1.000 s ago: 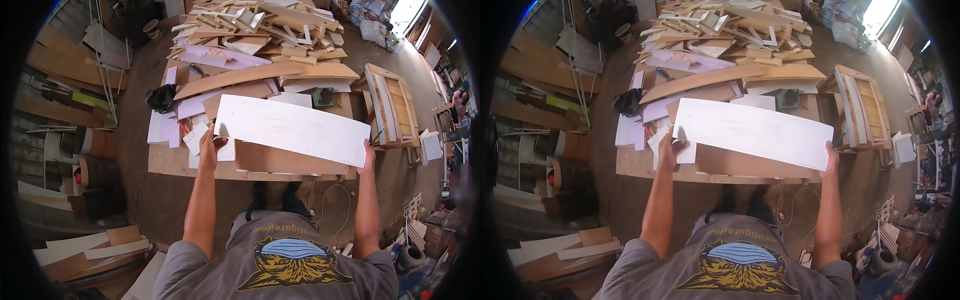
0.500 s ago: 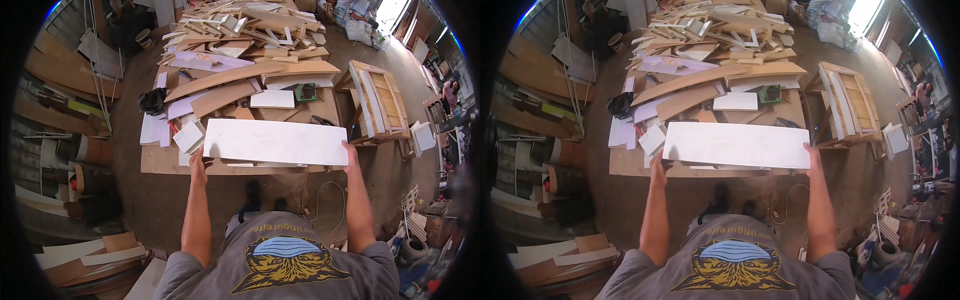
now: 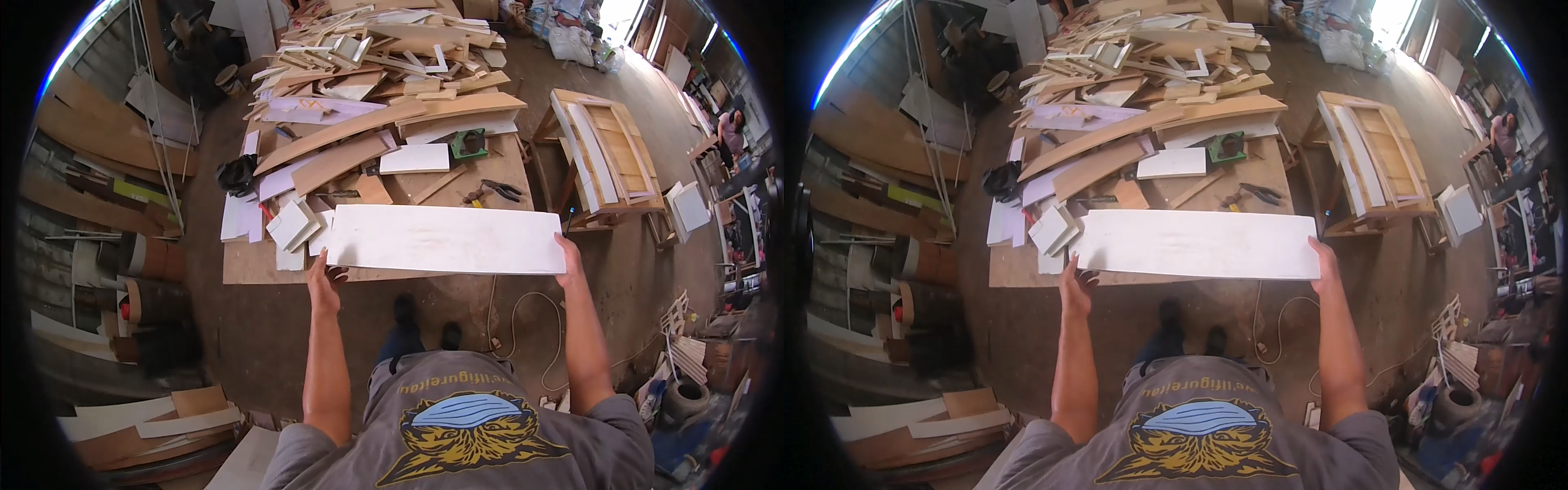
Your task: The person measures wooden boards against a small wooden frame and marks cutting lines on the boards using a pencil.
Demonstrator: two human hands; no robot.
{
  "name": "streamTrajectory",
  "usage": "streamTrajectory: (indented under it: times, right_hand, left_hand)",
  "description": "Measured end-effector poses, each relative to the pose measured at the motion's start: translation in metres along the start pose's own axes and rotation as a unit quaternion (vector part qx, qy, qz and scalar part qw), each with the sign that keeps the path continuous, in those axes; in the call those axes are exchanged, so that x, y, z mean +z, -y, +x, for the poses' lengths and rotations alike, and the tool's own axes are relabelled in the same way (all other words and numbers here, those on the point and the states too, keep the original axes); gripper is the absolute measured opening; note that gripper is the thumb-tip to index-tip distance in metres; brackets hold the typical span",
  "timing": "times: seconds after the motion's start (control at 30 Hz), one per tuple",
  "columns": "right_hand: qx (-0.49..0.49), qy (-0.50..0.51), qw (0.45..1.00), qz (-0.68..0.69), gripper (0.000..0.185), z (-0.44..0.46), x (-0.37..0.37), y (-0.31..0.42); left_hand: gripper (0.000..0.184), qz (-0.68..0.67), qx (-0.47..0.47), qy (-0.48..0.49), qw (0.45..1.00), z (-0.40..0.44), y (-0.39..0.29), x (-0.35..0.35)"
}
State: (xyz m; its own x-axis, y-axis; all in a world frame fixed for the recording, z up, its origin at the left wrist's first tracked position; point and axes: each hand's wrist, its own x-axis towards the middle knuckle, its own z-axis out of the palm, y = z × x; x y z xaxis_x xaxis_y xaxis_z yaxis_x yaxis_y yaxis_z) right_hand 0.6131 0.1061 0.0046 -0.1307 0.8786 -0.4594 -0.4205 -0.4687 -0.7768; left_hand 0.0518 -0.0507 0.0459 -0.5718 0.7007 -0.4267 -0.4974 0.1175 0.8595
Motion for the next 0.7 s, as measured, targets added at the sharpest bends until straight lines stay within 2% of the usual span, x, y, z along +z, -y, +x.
streamTrajectory:
  times: [0.1,0.3,0.4,0.5,0.7]
  right_hand:
    - [0.007,-0.005,1.0,-0.021,0.048,0.013,0.005,0.003]
    - [-0.019,-0.034,0.986,-0.162,0.039,0.044,0.066,0.036]
    - [-0.025,-0.03,0.987,-0.157,0.038,0.077,0.095,0.047]
    - [-0.001,-0.039,0.996,-0.084,0.046,0.128,0.12,0.047]
    - [0.039,-0.002,0.999,0.02,0.044,0.226,0.193,0.053]
  left_hand:
    - [0.04,-0.007,0.005,0.002,1.0,0.008,-0.005,-0.008]
    - [0.038,0.0,0.041,0.018,0.999,0.057,-0.031,-0.007]
    - [0.035,-0.006,0.031,0.029,0.999,0.101,-0.05,0.002]
    - [0.034,-0.04,0.01,0.04,0.998,0.151,-0.062,0.012]
    - [0.036,-0.058,-0.01,0.022,0.998,0.257,-0.096,0.028]
